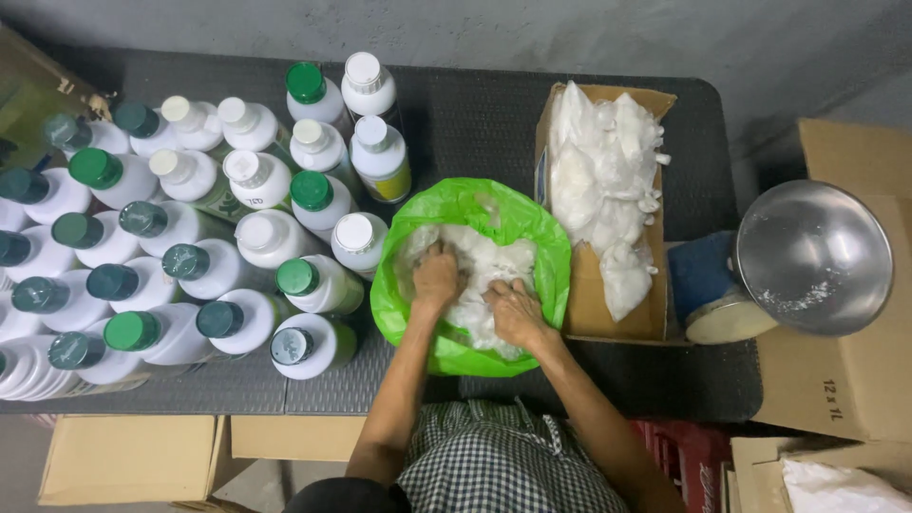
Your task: Measure and bag white powder using a scoop and a weighing scale.
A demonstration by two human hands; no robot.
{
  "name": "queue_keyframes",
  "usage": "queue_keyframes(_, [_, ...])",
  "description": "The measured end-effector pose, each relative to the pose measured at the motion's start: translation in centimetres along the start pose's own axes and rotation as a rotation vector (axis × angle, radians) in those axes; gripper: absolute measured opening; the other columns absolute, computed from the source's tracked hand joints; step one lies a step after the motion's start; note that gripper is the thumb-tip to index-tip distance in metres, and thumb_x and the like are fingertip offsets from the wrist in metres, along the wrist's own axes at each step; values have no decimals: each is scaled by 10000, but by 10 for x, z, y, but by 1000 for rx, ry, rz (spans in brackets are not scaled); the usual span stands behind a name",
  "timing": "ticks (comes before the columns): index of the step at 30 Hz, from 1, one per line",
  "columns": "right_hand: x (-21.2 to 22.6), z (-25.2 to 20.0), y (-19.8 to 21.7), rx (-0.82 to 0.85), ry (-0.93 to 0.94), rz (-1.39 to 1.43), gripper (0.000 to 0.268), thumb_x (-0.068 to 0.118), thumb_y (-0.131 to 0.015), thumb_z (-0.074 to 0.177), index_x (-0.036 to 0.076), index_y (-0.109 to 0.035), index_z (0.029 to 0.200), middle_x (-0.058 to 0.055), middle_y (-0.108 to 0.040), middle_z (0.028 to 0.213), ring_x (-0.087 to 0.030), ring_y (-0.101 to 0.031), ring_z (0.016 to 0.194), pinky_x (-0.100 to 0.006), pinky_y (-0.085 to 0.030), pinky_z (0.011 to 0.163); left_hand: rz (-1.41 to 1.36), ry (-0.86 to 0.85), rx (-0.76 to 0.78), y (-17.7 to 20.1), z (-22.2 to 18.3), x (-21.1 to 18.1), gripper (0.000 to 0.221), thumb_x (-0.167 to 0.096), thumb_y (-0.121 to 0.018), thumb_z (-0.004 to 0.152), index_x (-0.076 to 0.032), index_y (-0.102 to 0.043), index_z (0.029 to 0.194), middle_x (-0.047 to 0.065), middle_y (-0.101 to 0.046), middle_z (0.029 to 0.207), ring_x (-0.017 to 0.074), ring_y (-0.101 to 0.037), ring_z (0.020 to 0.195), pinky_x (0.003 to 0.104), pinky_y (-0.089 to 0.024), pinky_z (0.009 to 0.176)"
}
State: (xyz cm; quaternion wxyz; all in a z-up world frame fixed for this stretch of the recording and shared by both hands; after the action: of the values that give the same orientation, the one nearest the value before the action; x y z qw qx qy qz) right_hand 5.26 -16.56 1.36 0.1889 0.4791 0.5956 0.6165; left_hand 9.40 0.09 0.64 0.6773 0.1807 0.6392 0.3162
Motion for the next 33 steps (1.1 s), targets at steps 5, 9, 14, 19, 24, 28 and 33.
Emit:
queue_keyframes(5, [-1, -6, -1, 39, -61, -10, 416, 7, -590, 792, 131, -704, 1172, -26, -590, 1298, -336, -507, 1194, -536, -452, 985, 253, 123, 193, -57, 1, 70, 323, -153, -709, 870, -113, -685, 1189, 188, -712, 1091, 390, -704, 999, 492, -554, 850])
queue_keyframes(9, [-2, -10, -4, 15, -63, 27, 415, 1, -595, 791, 122, -700, 1174, -30, -581, 1329, -345, -499, 1205, -548, -445, 972, -223, 117, -122, 11, -14, 25, 249, -146, -711, 925, -58, -695, 1157, 144, -737, 1034, 267, -742, 933, 379, -579, 835])
queue_keyframes(14, [-7, -3, -4, -1, -45, 63, 420, 2, -597, 789, 112, -692, 1182, -67, -588, 1360, -382, -514, 1170, -503, -452, 997, -861, -20, -271, 45, -23, 6, 119, -133, -690, 1016, -25, -659, 1055, 62, -688, 1037, 118, -614, 939, 299, -504, 859])
queue_keyframes(19, [-19, -3, -7, -37, 65, 184, 407, 30, -613, 797, 60, -669, 1200, -151, -591, 1340, -397, -519, 1211, -494, -416, 1034, -396, 104, 187, 52, -30, -37, 184, -222, -714, 963, -72, -728, 1067, 117, -729, 1002, 225, -673, 924, 353, -516, 846])
queue_keyframes(24, [-13, -7, 1, 48, 19, 145, 366, 100, -616, 868, 33, -645, 1227, -187, -585, 1335, -391, -507, 1276, -481, -404, 1087, -269, 132, 94, 23, -20, -43, 241, -261, -690, 950, -96, -740, 1117, 150, -729, 1105, 333, -718, 943, 427, -542, 852])
queue_keyframes(28, [-8, -10, -11, 51, -22, 136, 392, 79, -590, 877, 68, -648, 1265, -150, -560, 1405, -394, -488, 1278, -471, -403, 1089, 14, -92, -269, 15, 8, -33, 512, -183, -774, 760, 31, -676, 1215, 288, -647, 1054, 455, -609, 968, 511, -492, 822])
queue_keyframes(33, [-13, -10, -8, 3, -42, 197, 438, 62, -576, 867, 73, -644, 1300, -135, -513, 1490, -400, -470, 1302, -461, -404, 1086, -163, 39, -249, -12, 3, 15, 201, -180, -788, 835, -23, -724, 942, 173, -708, 939, 341, -650, 909, 450, -514, 829])
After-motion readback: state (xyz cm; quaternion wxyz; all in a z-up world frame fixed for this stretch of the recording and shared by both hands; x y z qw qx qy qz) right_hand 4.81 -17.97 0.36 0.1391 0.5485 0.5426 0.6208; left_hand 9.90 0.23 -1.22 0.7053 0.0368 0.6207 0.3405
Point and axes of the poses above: each hand's wrist, its own z-axis towards the middle knuckle, its own y-axis out of the back of the hand, x = y × z, the point moved 6 cm from there along z, towards the middle knuckle
